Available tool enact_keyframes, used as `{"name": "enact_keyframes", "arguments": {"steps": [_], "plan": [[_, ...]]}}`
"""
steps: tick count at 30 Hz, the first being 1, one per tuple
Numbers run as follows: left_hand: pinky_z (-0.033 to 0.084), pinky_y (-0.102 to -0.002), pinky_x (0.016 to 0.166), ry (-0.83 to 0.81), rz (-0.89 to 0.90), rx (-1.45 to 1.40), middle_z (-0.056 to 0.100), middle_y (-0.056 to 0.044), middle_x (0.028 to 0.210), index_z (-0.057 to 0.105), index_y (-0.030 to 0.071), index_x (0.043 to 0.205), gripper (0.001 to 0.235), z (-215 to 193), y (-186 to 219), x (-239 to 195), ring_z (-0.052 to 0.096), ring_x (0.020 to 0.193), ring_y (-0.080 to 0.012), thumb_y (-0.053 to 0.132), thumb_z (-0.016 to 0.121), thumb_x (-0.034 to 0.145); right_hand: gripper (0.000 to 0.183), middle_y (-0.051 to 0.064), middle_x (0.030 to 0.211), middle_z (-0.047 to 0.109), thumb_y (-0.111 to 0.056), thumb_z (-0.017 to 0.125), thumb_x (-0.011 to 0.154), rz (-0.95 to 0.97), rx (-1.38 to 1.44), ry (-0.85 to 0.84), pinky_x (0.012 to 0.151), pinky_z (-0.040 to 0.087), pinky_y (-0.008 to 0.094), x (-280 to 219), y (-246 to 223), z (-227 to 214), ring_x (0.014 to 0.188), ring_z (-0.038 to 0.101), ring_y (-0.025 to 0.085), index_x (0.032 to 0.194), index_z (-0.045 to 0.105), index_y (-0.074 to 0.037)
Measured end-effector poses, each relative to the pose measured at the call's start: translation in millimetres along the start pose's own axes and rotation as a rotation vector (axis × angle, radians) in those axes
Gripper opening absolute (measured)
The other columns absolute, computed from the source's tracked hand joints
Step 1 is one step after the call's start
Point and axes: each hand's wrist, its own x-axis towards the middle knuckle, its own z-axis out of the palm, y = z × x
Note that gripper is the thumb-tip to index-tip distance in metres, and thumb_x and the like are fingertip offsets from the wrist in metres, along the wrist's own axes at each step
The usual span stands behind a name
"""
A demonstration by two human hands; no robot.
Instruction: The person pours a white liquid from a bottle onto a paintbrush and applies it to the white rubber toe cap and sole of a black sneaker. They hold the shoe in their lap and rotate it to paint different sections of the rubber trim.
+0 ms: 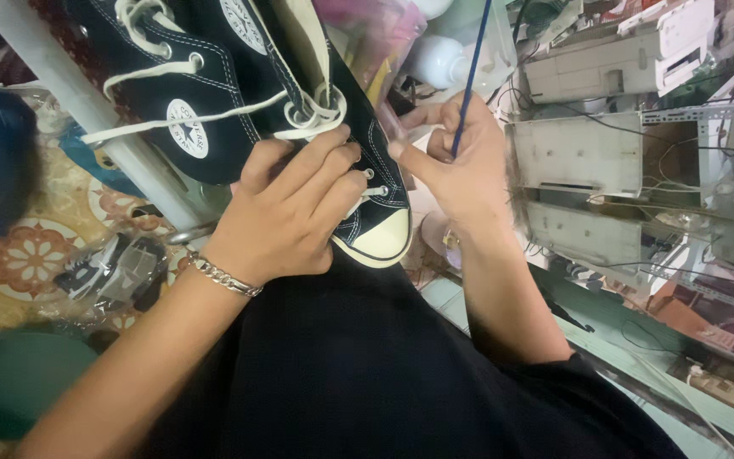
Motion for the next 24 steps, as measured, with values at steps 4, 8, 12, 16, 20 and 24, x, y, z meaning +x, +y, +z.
{"name": "enact_keyframes", "arguments": {"steps": [4,8,12,16,20,24], "plan": [[0.038,-0.044,0.115,0.025,-0.016,0.046,0.086,-0.002,0.145,0.074,0.017,0.124,0.033,-0.4,0.9,1.0,0.078,0.155,-0.0249,0.007,0.061,0.095,0.056,0.012,0.118,0.087,0.004,0.087,0.092,0.090,0.095,0.037,0.062,0.030,0.021,-6.0,9.7,-13.1,0.065,0.033,0.002,0.105,0.041,-0.024],[0.038,-0.045,0.116,0.029,-0.018,0.014,0.086,-0.005,0.144,0.074,0.015,0.124,0.035,0.0,0.9,0.9,0.077,0.154,-0.0282,0.001,0.059,0.095,0.053,0.011,0.112,0.084,0.005,0.085,0.104,0.078,0.140,0.062,0.067,0.032,0.022,-5.4,6.3,-6.6,0.066,0.034,0.004,0.107,0.041,-0.024],[0.036,-0.045,0.117,0.028,-0.014,0.032,0.085,-0.005,0.143,0.074,0.015,0.124,0.033,-2.0,0.8,2.1,0.079,0.153,-0.0279,0.001,0.058,0.098,0.054,0.006,0.113,0.088,-0.012,0.093,0.107,0.003,-0.022,0.068,0.065,0.037,0.021,0.9,2.3,7.8,0.065,0.037,0.002,0.101,0.040,-0.023],[0.038,-0.047,0.114,0.012,-0.011,0.030,0.085,-0.006,0.148,0.076,0.014,0.127,0.036,1.0,0.6,-0.5,0.077,0.155,-0.0281,0.007,0.061,0.095,0.036,-0.010,0.107,0.081,-0.011,0.098,0.095,0.040,-0.179,0.028,0.066,0.037,0.022,-1.5,-3.6,0.8,0.066,0.038,0.001,0.113,0.068,-0.018],[0.040,-0.046,0.114,0.033,-0.027,0.035,0.085,-0.009,0.158,0.077,0.013,0.130,0.038,0.0,4.0,-3.2,0.077,0.158,-0.0285,0.003,0.055,0.101,0.022,-0.016,0.070,0.034,-0.021,0.090,0.109,0.037,-0.213,0.066,0.064,0.036,0.026,-13.7,8.1,-31.2,0.062,0.038,0.003,0.129,0.081,-0.019],[0.032,-0.051,0.133,-0.040,-0.050,0.148,0.079,-0.008,0.175,0.079,0.016,0.158,0.064,-22.2,13.3,-6.6,0.068,0.170,-0.0268,0.015,0.056,0.098,0.017,0.020,0.123,0.084,-0.026,0.060,0.135,-0.110,0.360,0.141,0.062,0.030,0.021,-18.9,23.1,-55.5,0.069,0.039,0.005,0.122,0.062,-0.014]]}}
